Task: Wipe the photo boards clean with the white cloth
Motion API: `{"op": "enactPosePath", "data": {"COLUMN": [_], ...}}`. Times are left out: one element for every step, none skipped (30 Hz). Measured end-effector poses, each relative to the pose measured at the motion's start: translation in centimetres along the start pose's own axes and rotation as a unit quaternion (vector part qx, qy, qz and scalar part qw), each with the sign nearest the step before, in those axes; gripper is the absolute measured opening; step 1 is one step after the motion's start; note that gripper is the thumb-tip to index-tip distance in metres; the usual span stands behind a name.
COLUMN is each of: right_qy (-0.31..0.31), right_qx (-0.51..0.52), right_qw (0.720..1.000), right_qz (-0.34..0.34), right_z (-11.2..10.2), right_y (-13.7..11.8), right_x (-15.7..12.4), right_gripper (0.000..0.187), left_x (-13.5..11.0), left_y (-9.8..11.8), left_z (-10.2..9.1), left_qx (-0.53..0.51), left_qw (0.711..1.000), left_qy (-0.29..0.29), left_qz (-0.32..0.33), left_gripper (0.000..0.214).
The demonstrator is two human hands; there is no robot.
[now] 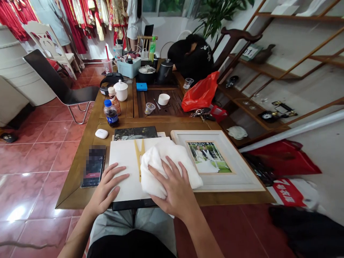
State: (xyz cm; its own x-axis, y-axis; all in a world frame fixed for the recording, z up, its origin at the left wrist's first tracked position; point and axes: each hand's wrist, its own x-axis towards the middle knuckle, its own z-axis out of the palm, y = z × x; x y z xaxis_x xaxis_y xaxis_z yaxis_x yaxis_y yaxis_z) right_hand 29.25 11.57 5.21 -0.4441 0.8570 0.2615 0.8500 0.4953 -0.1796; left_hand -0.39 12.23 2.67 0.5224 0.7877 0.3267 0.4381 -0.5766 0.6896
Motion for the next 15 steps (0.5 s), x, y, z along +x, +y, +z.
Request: {"op": "enactPosePath", "data": {"right_qy": [-0.005, -0.009, -0.012, -0.013, -0.014, -0.014, -0.014, -0.016, -0.019, -0.023, -0.027, -0.031, -0.035, -0.038, -0.041], "right_qx": [-0.002, -0.003, -0.005, -0.006, -0.006, -0.005, -0.004, -0.002, 0.002, 0.005, 0.009, 0.013, 0.016, 0.020, 0.023], "right_qw": [1.000, 1.000, 1.000, 1.000, 1.000, 1.000, 1.000, 1.000, 1.000, 1.000, 1.000, 0.999, 0.999, 0.999, 0.999], "right_qz": [0.006, 0.012, 0.018, 0.022, 0.026, 0.028, 0.028, 0.026, 0.023, 0.019, 0.012, 0.005, -0.003, -0.011, -0.020], "right_z": [0.0, 0.0, 0.1, 0.1, 0.2, 0.3, 0.4, 0.4, 0.5, 0.5, 0.5, 0.5, 0.4, 0.3, 0.2], "right_y": [0.0, 0.1, 0.1, 0.1, 0.0, -0.1, -0.2, -0.4, -0.5, -0.7, -0.9, -1.0, -1.1, -1.3, -1.3], "right_x": [0.3, 0.7, 1.3, 1.8, 2.5, 3.1, 3.8, 4.4, 4.9, 5.3, 5.7, 5.8, 5.9, 5.8, 5.6], "right_gripper": [0.068, 0.067, 0.067, 0.066, 0.066, 0.065, 0.065, 0.065, 0.065, 0.066, 0.067, 0.068, 0.067, 0.067, 0.067], "left_x": [0.0, 0.0, 0.0, 0.0, 0.0, 0.0, 0.0, 0.0, 0.0, -0.1, -0.1, -0.1, -0.1, -0.1, -0.1], "left_y": [0.0, 0.0, 0.0, 0.0, 0.1, 0.1, 0.1, 0.1, 0.1, 0.0, 0.0, 0.0, 0.0, 0.0, -0.1], "left_z": [0.0, 0.0, 0.0, 0.0, 0.0, 0.0, 0.0, 0.0, 0.0, 0.0, 0.0, 0.0, 0.0, 0.0, 0.0], "left_qx": [0.004, 0.008, 0.010, 0.013, 0.014, 0.015, 0.015, 0.015, 0.015, 0.016, 0.015, 0.015, 0.015, 0.015, 0.013], "left_qw": [1.000, 1.000, 1.000, 1.000, 1.000, 1.000, 1.000, 1.000, 1.000, 1.000, 1.000, 1.000, 1.000, 1.000, 1.000], "left_qy": [0.001, 0.002, 0.002, 0.002, 0.001, 0.000, -0.001, -0.001, 0.000, 0.000, 0.000, 0.000, 0.000, -0.001, -0.002], "left_qz": [0.002, 0.004, 0.005, 0.005, 0.004, 0.004, 0.004, 0.005, 0.006, 0.006, 0.006, 0.006, 0.006, 0.006, 0.007], "left_gripper": [0.043, 0.043, 0.043, 0.044, 0.044, 0.044, 0.043, 0.043, 0.043, 0.043, 0.043, 0.043, 0.043, 0.043, 0.043]}}
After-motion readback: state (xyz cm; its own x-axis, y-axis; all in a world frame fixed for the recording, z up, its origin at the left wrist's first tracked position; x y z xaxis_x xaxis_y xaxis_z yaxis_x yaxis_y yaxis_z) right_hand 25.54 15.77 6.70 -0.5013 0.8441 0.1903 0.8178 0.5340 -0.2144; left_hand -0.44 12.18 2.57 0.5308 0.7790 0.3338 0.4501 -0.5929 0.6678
